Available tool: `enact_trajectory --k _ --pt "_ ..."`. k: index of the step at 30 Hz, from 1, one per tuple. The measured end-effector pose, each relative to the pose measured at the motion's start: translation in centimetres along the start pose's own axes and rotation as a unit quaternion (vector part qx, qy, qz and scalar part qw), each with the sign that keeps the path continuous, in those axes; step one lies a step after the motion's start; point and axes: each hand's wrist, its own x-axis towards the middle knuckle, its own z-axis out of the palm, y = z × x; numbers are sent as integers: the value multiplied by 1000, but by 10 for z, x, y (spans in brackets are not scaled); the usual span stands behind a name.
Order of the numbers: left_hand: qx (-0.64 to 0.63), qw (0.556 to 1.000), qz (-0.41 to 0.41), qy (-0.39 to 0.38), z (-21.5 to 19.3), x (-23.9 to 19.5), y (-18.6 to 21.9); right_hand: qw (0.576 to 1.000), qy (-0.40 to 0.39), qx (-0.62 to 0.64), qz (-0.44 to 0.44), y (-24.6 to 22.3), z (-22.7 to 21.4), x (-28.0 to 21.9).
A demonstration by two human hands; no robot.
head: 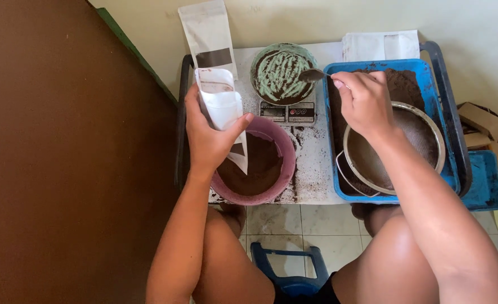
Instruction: Filling a white bag with coffee grounds using a spoon and then pouring from a bowl while using a scale for measurement.
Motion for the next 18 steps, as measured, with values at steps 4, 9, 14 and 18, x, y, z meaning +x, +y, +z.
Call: enact_trajectory --k 4,9,14,18 --pt "-1 1000 -3 1 8 0 8 998 13 -45 -32 -12 20 7" --pt "2 1000 -19 -7 9 0 8 999 -4 -26 -20 -49 12 23" --pt "15 1000 -21 -10 5 0 11 998 -4 30 48 -58 14 34" --pt "16 999 -32 -18 3 1 12 991 -9 91 99 -62 15 45"
